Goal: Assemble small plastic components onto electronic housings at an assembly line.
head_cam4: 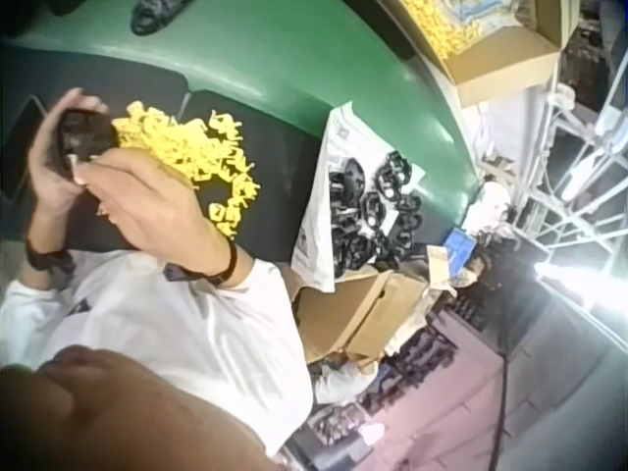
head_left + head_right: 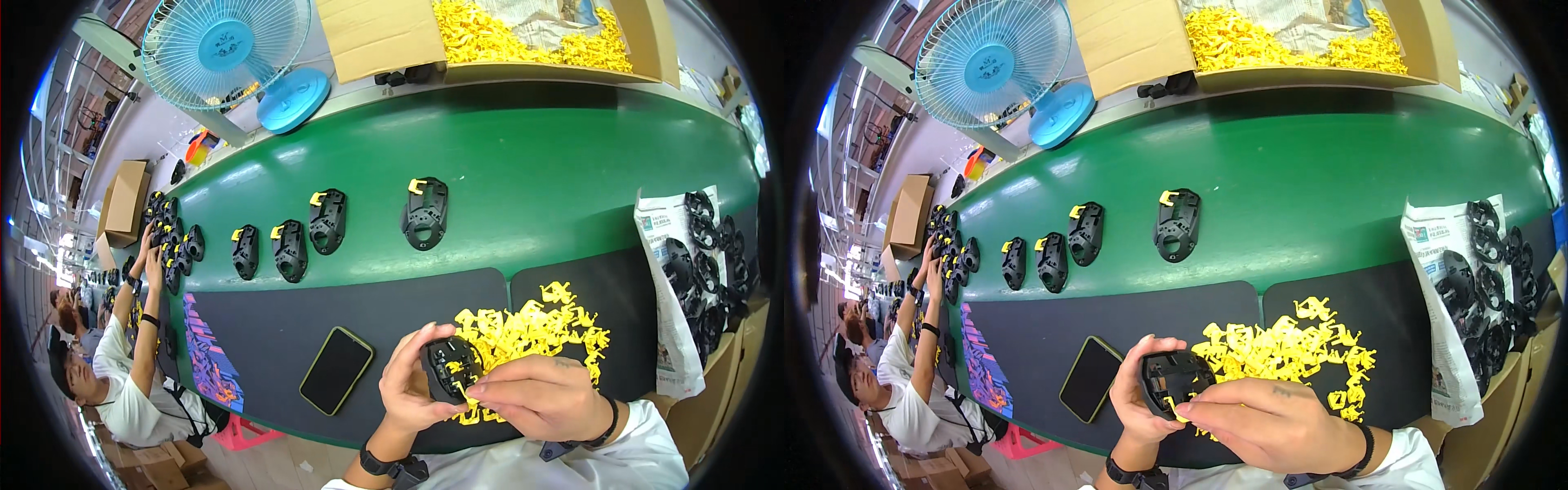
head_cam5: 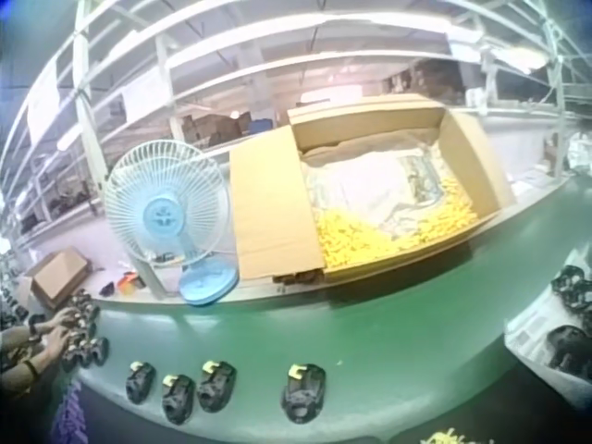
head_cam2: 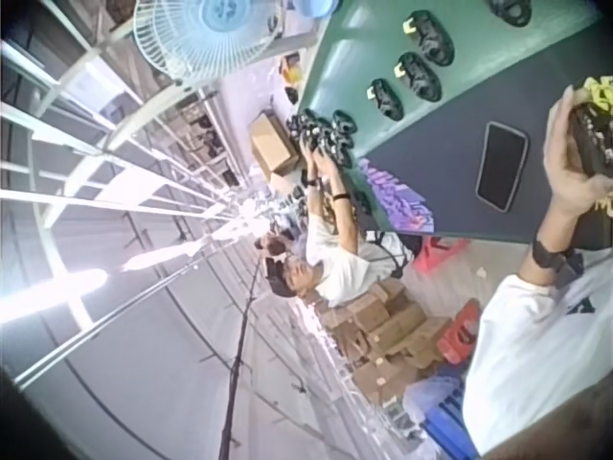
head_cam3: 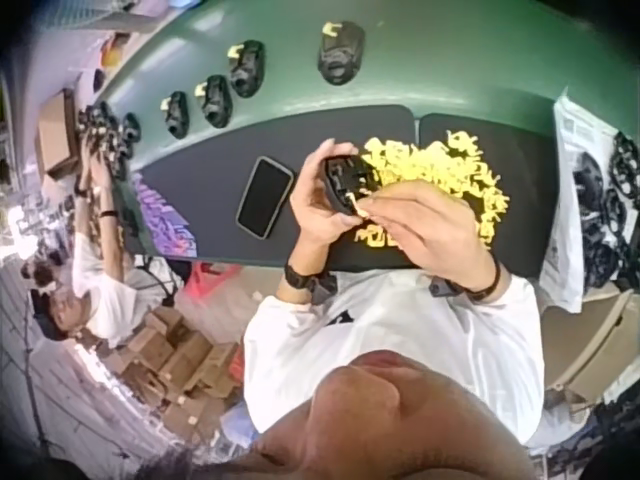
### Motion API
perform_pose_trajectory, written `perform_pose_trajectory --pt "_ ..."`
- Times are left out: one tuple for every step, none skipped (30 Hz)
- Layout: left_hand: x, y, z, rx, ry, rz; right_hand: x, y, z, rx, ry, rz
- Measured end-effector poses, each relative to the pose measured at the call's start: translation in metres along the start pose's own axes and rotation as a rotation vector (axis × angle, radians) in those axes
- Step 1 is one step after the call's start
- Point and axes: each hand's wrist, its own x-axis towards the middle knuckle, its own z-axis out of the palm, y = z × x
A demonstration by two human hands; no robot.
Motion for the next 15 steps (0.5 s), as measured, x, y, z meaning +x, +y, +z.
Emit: perform_pose_trajectory --pt "0.0 0.0 0.0 0.002 0.002 0.002 -0.001 0.002 0.001 0.002 -0.004 -0.022" --pt "0.0 0.0 -0.001 0.055 -0.008 0.03 0.001 0.005 0.001 0.003 -0.005 -0.025" --pt "-0.001 0.001 -0.001 0.107 -0.019 0.053 0.002 0.008 0.002 0.002 -0.038 -0.051" --pt "-0.002 0.0 -0.002 0.107 -0.018 0.051 0.002 0.009 0.003 0.0 -0.07 -0.077" --pt "-0.002 0.0 -0.002 0.125 -0.021 0.071 0.0 0.009 0.003 0.0 -0.072 -0.076" --pt "-0.002 0.0 -0.004 0.146 -0.023 0.093 -0.001 0.008 0.004 0.025 -0.07 -0.022" --pt "-0.001 0.002 -0.004 0.149 -0.022 0.094 -0.001 0.007 0.004 0.05 -0.068 0.031" --pt "0.001 0.003 -0.005 0.19 -0.049 0.117 -0.001 0.006 0.004 0.054 -0.069 0.029" --pt "0.003 0.004 -0.005 0.232 -0.076 0.142 0.0 0.006 0.002 0.03 -0.091 0.009" --pt "0.003 0.004 -0.005 0.237 -0.074 0.145 0.002 0.007 0.0 0.007 -0.112 -0.011" --pt "0.003 0.004 -0.004 0.219 -0.088 0.112 0.004 0.008 0.0 0.011 -0.113 -0.016" --pt "0.0 0.005 -0.003 0.197 -0.103 0.07 0.004 0.008 -0.001 -0.012 -0.124 -0.046" --pt "-0.001 0.007 -0.003 0.2 -0.101 0.065 0.004 0.009 -0.002 -0.035 -0.135 -0.077" --pt "-0.002 0.009 -0.003 0.197 -0.092 0.019 0.005 0.011 -0.003 -0.027 -0.184 -0.084" --pt "0.0 0.01 -0.004 0.195 -0.088 -0.02 0.007 0.013 -0.003 -0.024 -0.18 -0.087"
